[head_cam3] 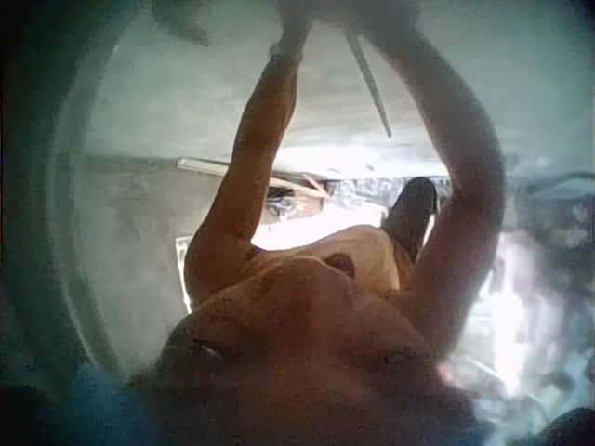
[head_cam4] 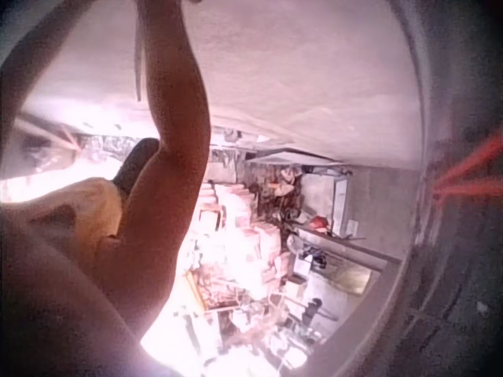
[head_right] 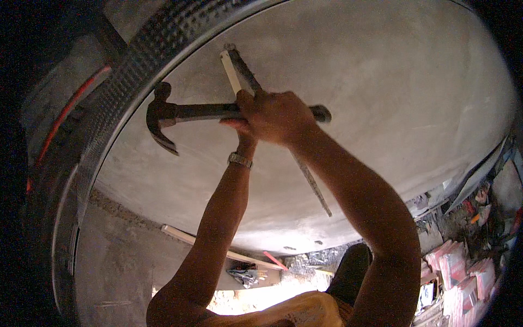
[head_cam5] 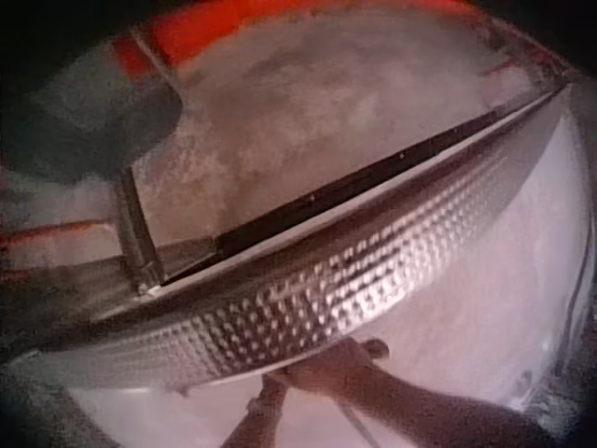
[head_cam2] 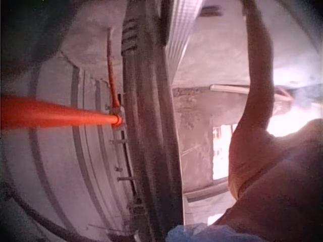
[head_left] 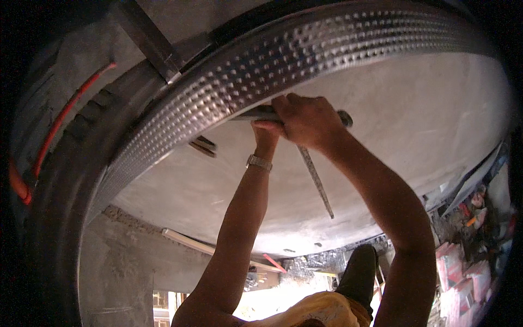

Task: The person uses a hammer and a white plastic block to secure a perforated metal trim strip to a curved ceiling surface. They repeatedly tap the trim along its length to ensure it is firmly attached to the ceiling structure.

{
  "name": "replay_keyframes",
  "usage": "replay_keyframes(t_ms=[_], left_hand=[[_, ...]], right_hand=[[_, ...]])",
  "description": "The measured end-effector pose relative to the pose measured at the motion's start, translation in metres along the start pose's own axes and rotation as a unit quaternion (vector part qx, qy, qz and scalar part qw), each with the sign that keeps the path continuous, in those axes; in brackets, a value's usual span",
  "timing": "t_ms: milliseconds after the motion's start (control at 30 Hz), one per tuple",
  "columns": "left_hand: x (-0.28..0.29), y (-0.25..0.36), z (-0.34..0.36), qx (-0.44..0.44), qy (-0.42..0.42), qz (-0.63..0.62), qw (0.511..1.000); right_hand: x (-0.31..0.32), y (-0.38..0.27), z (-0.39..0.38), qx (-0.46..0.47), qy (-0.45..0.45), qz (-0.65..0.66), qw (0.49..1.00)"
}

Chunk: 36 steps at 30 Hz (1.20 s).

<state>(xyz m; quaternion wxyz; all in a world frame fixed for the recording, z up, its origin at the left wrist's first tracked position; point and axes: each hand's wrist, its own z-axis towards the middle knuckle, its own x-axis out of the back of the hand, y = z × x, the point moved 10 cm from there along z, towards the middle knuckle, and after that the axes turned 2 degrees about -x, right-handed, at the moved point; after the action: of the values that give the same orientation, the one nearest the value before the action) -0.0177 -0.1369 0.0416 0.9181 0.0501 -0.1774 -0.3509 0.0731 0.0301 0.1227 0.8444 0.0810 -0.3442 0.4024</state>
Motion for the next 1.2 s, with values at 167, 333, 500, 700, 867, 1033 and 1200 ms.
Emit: replay_keyframes(t_ms=[167,333,500,700,867,1033,1200], left_hand=[[-0.001,-0.008,-0.004,0.181,-0.031,0.095,0.978],[0.016,-0.019,-0.01,0.212,-0.066,0.022,0.975],[-0.005,-0.051,-0.016,0.256,-0.062,-0.114,0.958],[0.001,-0.054,-0.022,0.282,-0.112,-0.105,0.947],[0.087,0.022,0.043,-0.061,-0.139,0.203,0.967],[0.095,0.002,-0.002,0.341,-0.139,-0.04,0.929],[0.074,-0.006,-0.037,0.382,-0.087,-0.147,0.908]], right_hand=[[-0.008,0.048,0.0,-0.121,0.0,0.027,0.992],[-0.029,0.038,-0.087,-0.182,-0.091,0.143,0.969],[-0.084,0.064,-0.234,-0.345,-0.123,0.247,0.897],[-0.136,0.074,-0.413,-0.426,-0.046,0.217,0.877],[-0.164,0.075,-0.515,-0.572,-0.058,0.332,0.748],[-0.187,0.057,-0.571,-0.597,-0.099,0.379,0.701],[-0.169,0.05,-0.563,-0.661,-0.098,0.414,0.618]])
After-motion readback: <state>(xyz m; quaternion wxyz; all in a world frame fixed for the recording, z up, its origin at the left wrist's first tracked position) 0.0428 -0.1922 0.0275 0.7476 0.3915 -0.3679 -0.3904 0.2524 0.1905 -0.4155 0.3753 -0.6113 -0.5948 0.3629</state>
